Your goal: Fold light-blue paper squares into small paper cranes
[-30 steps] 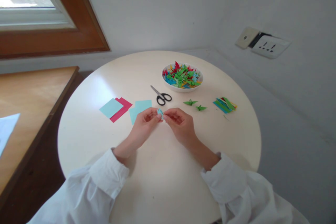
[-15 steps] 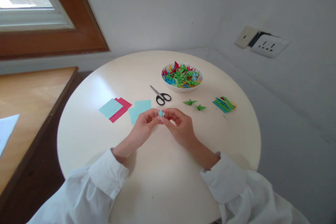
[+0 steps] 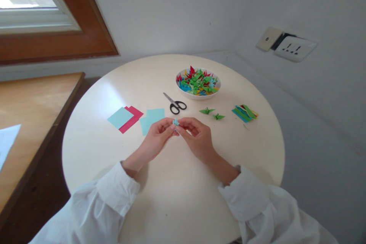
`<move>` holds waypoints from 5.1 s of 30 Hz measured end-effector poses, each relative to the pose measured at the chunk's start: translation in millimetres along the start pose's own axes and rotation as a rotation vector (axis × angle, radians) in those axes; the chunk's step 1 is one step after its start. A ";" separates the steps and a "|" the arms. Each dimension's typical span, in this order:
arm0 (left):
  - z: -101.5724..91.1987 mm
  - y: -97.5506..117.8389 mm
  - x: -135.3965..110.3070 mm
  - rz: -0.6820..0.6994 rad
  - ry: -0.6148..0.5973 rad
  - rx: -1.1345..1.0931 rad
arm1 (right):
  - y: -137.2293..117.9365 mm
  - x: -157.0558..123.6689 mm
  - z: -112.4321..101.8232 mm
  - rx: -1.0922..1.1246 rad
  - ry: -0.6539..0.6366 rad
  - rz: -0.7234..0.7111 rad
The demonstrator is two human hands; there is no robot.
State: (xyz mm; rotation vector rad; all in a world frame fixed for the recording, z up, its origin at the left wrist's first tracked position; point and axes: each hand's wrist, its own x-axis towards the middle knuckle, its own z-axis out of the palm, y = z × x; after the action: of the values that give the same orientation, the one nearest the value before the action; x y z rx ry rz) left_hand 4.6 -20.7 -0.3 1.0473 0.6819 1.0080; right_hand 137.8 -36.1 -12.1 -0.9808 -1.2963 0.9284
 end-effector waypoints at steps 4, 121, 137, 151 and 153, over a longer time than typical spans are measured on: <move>-1.1 -2.3 0.6 0.001 0.032 0.029 | 0.6 -0.9 1.3 -0.010 0.015 0.005; -11.3 -2.9 3.3 -0.176 0.018 0.017 | -7.4 9.6 -14.8 -0.101 -0.185 0.033; -2.3 5.6 1.8 0.042 0.198 0.340 | -8.6 9.9 -13.0 -0.113 -0.133 0.115; 1.3 9.4 -1.3 0.120 0.194 0.418 | -8.2 13.8 -12.8 0.199 -0.155 0.450; 1.5 8.7 -1.6 0.153 0.193 0.433 | -8.7 13.7 -12.1 0.281 -0.163 0.526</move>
State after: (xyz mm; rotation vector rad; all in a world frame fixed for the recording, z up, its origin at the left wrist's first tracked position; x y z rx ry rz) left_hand 2.2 -21.4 8.4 1.4050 1.0206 1.1314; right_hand 150.8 -26.6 0.3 -1.0565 -1.0133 1.5762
